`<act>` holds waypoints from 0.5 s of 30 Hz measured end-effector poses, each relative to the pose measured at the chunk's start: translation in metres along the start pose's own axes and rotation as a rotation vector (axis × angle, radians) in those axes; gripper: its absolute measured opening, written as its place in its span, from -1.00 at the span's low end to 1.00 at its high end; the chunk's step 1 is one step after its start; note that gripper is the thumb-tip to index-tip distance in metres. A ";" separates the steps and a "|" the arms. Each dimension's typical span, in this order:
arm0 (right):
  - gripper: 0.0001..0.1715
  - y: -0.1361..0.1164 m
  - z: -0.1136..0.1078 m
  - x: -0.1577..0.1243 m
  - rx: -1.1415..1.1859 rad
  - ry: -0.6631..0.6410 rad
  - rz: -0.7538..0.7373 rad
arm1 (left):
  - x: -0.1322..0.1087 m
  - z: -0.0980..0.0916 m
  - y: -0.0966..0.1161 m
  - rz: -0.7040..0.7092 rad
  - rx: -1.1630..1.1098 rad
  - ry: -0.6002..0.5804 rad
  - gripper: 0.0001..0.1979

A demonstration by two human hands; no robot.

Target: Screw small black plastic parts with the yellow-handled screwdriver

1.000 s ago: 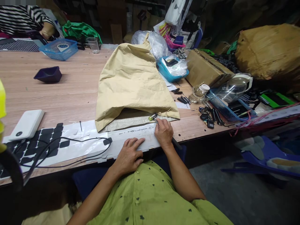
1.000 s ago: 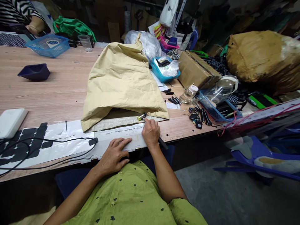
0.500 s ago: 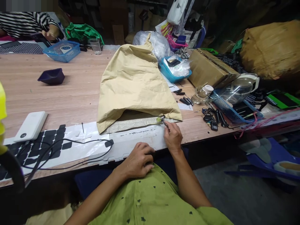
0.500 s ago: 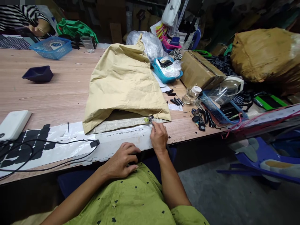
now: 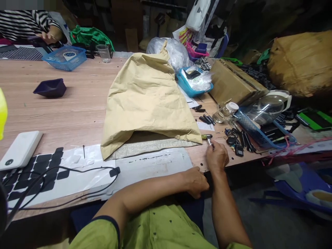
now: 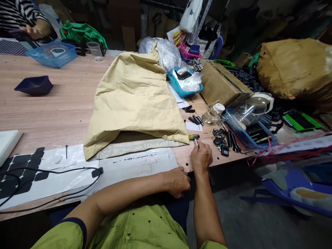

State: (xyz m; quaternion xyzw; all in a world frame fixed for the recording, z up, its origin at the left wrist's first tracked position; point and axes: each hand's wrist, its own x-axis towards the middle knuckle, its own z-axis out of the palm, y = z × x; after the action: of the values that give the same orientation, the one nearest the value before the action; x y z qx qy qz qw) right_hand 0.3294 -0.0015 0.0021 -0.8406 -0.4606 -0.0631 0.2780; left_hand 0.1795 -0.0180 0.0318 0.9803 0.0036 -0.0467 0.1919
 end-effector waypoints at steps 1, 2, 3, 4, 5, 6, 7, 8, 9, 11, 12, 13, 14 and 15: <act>-0.56 0.002 0.001 -0.001 -0.004 0.001 -0.007 | 0.003 0.002 -0.003 0.035 -0.006 0.013 -0.89; -0.56 0.004 0.002 -0.002 -0.006 0.006 -0.017 | 0.004 0.004 -0.007 0.070 -0.024 0.037 -0.89; -0.56 0.006 0.003 -0.003 -0.009 0.012 -0.029 | 0.004 0.005 -0.010 0.102 -0.057 0.068 -0.90; -0.57 0.008 0.003 -0.004 -0.013 0.020 -0.041 | 0.004 0.007 -0.013 0.126 -0.102 0.100 -0.90; -0.57 0.010 0.002 -0.005 -0.021 0.027 -0.053 | 0.003 0.008 -0.015 0.141 -0.156 0.127 -0.89; -0.58 0.012 0.000 -0.005 -0.033 0.031 -0.066 | 0.002 0.009 -0.017 0.149 -0.211 0.144 -0.88; -0.59 0.013 -0.002 -0.004 -0.048 0.030 -0.082 | 0.003 0.010 -0.018 0.150 -0.261 0.151 -0.87; -0.62 0.014 -0.006 -0.002 -0.067 0.029 -0.101 | 0.004 0.011 -0.018 0.152 -0.302 0.151 -0.86; -0.65 0.013 -0.010 0.002 -0.086 0.028 -0.125 | 0.005 0.013 -0.019 0.158 -0.339 0.149 -0.86; -0.71 0.005 -0.019 0.015 -0.103 0.054 -0.182 | 0.011 0.016 -0.019 0.180 -0.420 0.148 -0.85; -0.72 -0.003 -0.023 0.024 -0.093 0.083 -0.214 | 0.013 0.018 -0.019 0.190 -0.476 0.150 -0.85; -0.72 -0.015 -0.026 0.034 -0.055 0.097 -0.268 | 0.016 0.020 -0.019 0.192 -0.542 0.153 -0.85; -0.72 -0.029 -0.027 0.046 0.007 0.093 -0.336 | 0.018 0.021 -0.019 0.186 -0.615 0.158 -0.87; -0.71 -0.047 -0.027 0.058 0.088 0.070 -0.404 | 0.019 0.023 -0.019 0.175 -0.688 0.162 -0.90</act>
State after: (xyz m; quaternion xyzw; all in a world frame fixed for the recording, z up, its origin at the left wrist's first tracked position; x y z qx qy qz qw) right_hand 0.3281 0.0470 0.0644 -0.7155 -0.6121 -0.1265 0.3120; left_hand 0.1958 -0.0088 0.0019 0.8556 -0.0497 0.0519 0.5127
